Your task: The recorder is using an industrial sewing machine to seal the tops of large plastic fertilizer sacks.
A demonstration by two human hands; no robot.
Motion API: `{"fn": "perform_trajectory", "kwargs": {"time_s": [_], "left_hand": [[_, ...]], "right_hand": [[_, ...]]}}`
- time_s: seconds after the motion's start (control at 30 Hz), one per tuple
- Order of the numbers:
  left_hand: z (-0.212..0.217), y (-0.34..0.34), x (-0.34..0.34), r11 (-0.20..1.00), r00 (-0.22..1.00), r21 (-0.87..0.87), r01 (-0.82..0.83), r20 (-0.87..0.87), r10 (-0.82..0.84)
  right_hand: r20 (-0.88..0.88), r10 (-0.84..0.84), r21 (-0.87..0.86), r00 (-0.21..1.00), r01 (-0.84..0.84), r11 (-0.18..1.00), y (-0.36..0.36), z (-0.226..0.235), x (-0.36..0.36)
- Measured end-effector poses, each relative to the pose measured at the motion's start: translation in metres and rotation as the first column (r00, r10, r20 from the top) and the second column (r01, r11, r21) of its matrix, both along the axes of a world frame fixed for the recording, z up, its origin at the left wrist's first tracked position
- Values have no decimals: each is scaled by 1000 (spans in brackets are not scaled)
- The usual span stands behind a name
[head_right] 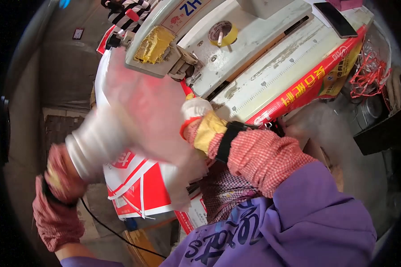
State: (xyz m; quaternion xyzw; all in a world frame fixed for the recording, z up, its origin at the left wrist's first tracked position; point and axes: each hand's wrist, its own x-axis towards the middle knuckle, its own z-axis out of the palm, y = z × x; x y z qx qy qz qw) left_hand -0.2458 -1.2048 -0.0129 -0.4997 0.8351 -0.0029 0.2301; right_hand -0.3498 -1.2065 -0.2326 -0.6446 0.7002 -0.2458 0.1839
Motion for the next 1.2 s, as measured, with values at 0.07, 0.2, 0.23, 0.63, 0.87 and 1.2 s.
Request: {"fn": "perform_trajectory", "kwargs": {"time_s": [0.07,0.2,0.23,0.63,0.87,1.2], "left_hand": [[-34,50,-17,965,967,147,219,97,-234],[-73,122,-73,788,807,177,590,-151,-571],[-76,110,-77,791,805,150,593,-104,-584],[-156,-94,-10,930,954,-296,216,-136,-265],[-110,-61,23,954,962,-161,252,-66,-266],[84,93,158,432,876,-807,402,201,-439]], "right_hand": [[136,-22,-218,990,52,975,9,-10,-3],[82,-26,-235,996,45,971,-4,-14,-15],[66,2,-190,998,11,982,-7,-13,-17],[936,-179,22,-302,-457,889,-17,13,-25],[262,272,-36,926,-272,962,-9,46,2],[-468,263,-249,844,-411,877,-54,52,84]]}}
